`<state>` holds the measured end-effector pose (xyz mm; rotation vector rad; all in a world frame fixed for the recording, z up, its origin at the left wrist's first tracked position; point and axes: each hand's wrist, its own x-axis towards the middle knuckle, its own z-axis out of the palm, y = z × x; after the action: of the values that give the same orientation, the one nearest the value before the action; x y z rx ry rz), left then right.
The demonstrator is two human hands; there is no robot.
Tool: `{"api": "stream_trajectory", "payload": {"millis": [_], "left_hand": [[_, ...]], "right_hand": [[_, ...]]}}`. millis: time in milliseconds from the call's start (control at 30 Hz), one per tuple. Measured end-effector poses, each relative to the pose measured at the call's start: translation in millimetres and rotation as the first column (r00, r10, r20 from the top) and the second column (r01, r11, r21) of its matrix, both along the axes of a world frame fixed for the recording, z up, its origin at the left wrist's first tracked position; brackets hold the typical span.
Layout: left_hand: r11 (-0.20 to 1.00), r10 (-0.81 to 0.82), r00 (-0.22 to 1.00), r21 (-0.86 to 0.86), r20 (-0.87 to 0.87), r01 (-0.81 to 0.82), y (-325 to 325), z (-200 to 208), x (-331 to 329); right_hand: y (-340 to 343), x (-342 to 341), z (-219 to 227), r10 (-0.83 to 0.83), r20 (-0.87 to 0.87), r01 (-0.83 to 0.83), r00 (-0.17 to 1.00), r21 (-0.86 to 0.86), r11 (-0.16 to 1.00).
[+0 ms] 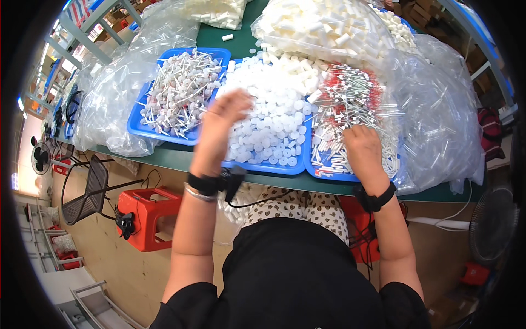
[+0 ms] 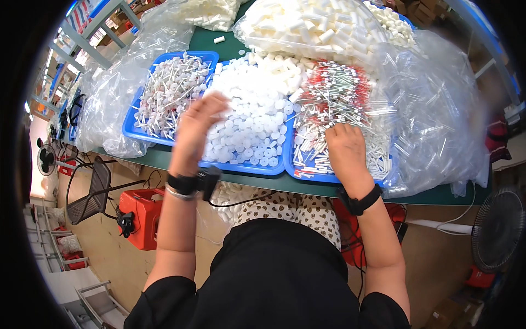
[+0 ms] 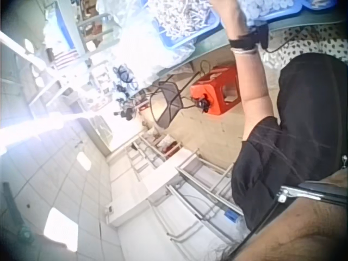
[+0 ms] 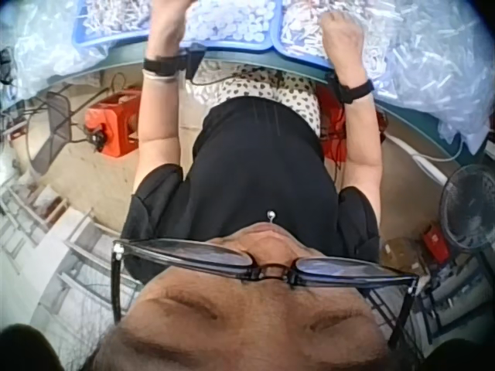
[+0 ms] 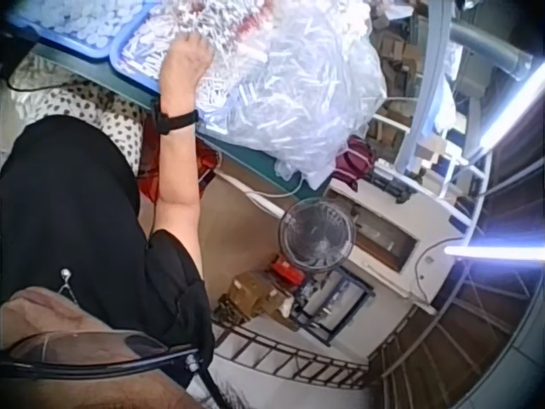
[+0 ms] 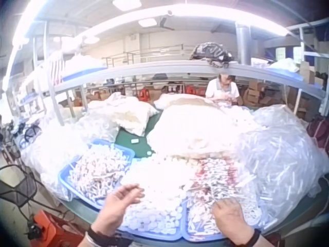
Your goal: The person repeatedly picks small white plastic caps and clear plastic tubes from blue trays on a table. They insert the tubes into the caps by hand and place the assembled units into a separate tray. The process is continuous and repetitive throughout the clip.
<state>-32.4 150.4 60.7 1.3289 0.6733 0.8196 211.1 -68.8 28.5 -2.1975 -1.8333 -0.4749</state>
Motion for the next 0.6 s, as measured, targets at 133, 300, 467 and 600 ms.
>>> {"api": "stream_trajectory", "payload": {"millis": [133,300,467,600], "left_hand": [[0.600,0.077,0.911,0.749,-0.406,0.283,-56.4,-44.7,21.5],[0.532,0.189,0.874,0.795,-0.448,0.293,-66.3,-47.3,34.7],[0.526,0.200,0.862,0.793,-0.466,0.307,-57.8,-52.4,41.7],[0.500,0.178,0.877,0.809,-0.446,0.309,-59.2,-49.7,40.5]], "right_hand": [[-4.5,1.8,0.5,0.000,0.041,0.001,0.999,-0.020,1.000],[-17.4,-5.3,16.9,-0.025,-0.094,0.027,0.995,0.011,1.000],[-27.0,-11.3,24.5,-0.013,-0.847,0.147,0.532,0.078,0.986],[-31.5,-17.0,28.9,0.180,-0.984,0.230,0.013,0.178,0.957]]}}
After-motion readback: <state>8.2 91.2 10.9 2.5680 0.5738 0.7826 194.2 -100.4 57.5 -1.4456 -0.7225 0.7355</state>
